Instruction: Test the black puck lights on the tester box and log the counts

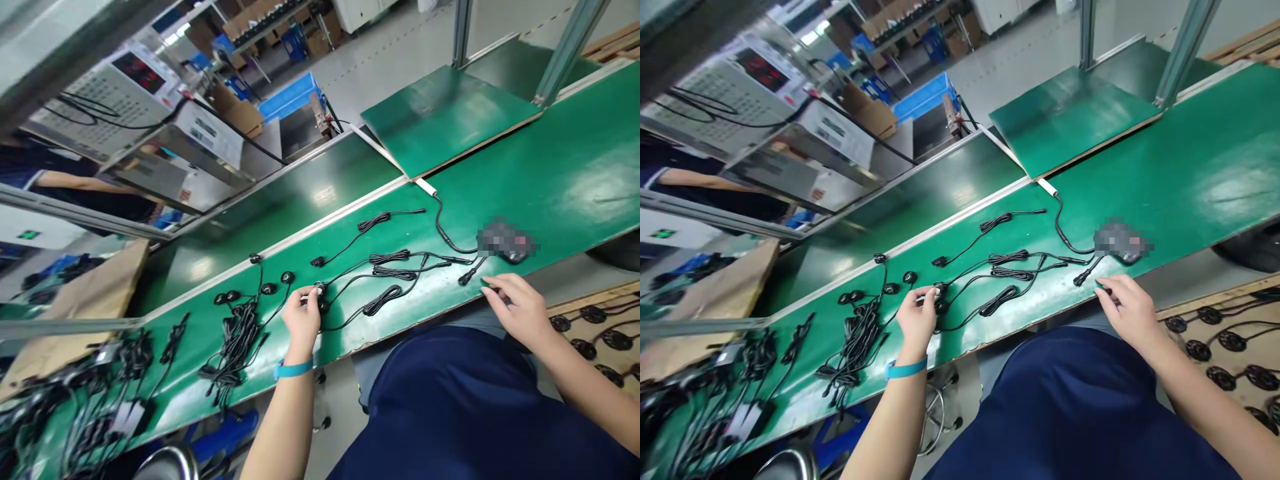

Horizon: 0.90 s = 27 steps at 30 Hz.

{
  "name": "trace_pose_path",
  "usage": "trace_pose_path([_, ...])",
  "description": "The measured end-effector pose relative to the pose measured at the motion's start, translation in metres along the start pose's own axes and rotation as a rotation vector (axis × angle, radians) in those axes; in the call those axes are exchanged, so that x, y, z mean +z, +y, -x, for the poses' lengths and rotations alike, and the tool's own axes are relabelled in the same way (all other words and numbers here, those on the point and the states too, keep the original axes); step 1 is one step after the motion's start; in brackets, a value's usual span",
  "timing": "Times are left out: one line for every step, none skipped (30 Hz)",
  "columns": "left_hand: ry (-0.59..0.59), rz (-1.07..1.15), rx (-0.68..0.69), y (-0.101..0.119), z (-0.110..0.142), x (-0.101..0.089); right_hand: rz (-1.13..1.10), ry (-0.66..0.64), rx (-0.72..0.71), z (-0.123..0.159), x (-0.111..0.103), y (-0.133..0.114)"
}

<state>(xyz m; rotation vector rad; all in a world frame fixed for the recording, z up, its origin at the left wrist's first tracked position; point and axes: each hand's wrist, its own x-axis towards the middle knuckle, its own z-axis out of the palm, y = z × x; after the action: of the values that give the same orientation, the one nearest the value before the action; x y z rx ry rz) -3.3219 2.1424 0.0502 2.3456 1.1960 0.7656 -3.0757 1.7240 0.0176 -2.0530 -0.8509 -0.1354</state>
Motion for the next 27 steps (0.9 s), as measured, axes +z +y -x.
trace_pose_path([0.024,-0.002,-0.009,0.001,0.0,0.0,0.004,0.0,-0.004,0.001,0.0,0.0])
trace_pose_path([0.051,-0.003,-0.016,0.001,-0.001,0.0,0.009,-0.001,-0.008,0.001,0.0,0.0])
trace_pose_path([0.068,-0.005,-0.023,0.002,-0.001,0.0,0.013,-0.003,-0.01,0.002,0.0,0.0])
trace_pose_path([0.072,-0.005,-0.028,0.002,-0.002,0.0,0.013,-0.003,-0.01,0.002,0.0,0.0])
trace_pose_path([0.062,-0.006,-0.031,0.002,-0.004,0.0,0.011,-0.004,-0.009,0.001,0.0,0.0])
trace_pose_path([0.042,-0.009,-0.032,0.001,-0.005,0.0,0.008,-0.005,-0.006,0.001,0.0,0.0])
trace_pose_path([0.02,-0.014,-0.033,0.0,-0.006,0.0,0.004,-0.005,-0.002,0.001,0.0,0.0])
trace_pose_path([0.002,-0.015,-0.036,-0.002,-0.007,0.0,0.001,-0.006,0.001,0.0,0.0,0.0])
trace_pose_path([-0.011,-0.012,-0.04,-0.004,-0.008,0.001,0.0,-0.007,0.004,0.0,0.0,0.0])
trace_pose_path([-0.022,-0.009,-0.043,-0.006,-0.009,0.001,0.002,-0.01,0.004,0.0,0.0,-0.001])
trace_pose_path([-0.033,-0.011,-0.045,-0.009,-0.009,0.001,0.004,-0.011,0.004,0.0,-0.001,-0.001])
trace_pose_path([-0.047,-0.016,-0.046,-0.011,-0.01,0.002,0.007,-0.013,0.002,0.0,-0.001,-0.001])
trace_pose_path([-0.065,-0.029,-0.045,-0.012,-0.011,0.002,0.012,-0.013,0.001,0.0,-0.002,-0.002])
trace_pose_path([-0.085,-0.05,-0.04,-0.013,-0.012,0.002,0.018,-0.014,0.002,0.0,-0.002,-0.002])
trace_pose_path([-0.108,-0.08,-0.03,-0.013,-0.013,0.002,0.025,-0.013,0.007,-0.001,-0.002,-0.003])
trace_pose_path([-0.131,-0.111,-0.014,-0.012,-0.015,0.002,0.031,-0.011,0.013,-0.001,-0.002,-0.003])
trace_pose_path([-0.155,-0.138,0.007,-0.011,-0.017,0.001,0.036,-0.009,0.018,-0.002,-0.002,-0.002])
trace_pose_path([-0.181,-0.16,0.028,-0.009,-0.02,0.0,0.038,-0.008,0.022,-0.003,-0.001,-0.002])
trace_pose_path([-0.206,-0.167,0.039,-0.007,-0.024,-0.001,0.036,-0.007,0.025,-0.005,0.0,-0.001])
trace_pose_path([-0.23,-0.158,0.035,-0.004,-0.027,-0.003,0.03,-0.01,0.027,-0.006,0.001,-0.001])
trace_pose_path([-0.257,-0.142,0.022,-0.001,-0.029,-0.005,0.021,-0.016,0.031,-0.008,0.001,0.0])
trace_pose_path([-0.283,-0.132,0.008,0.002,-0.03,-0.007,0.009,-0.024,0.037,-0.009,0.0,-0.001])
trace_pose_path([-0.304,-0.132,0.001,0.005,-0.03,-0.01,-0.005,-0.028,0.042,-0.009,-0.002,-0.002])
trace_pose_path([-0.321,-0.148,0.003,0.008,-0.029,-0.013,-0.02,-0.029,0.048,-0.009,-0.005,-0.004])
trace_pose_path([-0.325,-0.179,0.024,0.01,-0.027,-0.016,-0.031,-0.023,0.054,-0.008,-0.01,-0.006])
trace_pose_path([-0.312,-0.195,0.039,0.009,-0.025,-0.017,-0.033,-0.004,0.053,-0.008,-0.014,-0.007])
trace_pose_path([-0.298,-0.208,0.046,0.005,-0.024,-0.017,-0.02,0.025,0.064,-0.007,-0.019,-0.008])
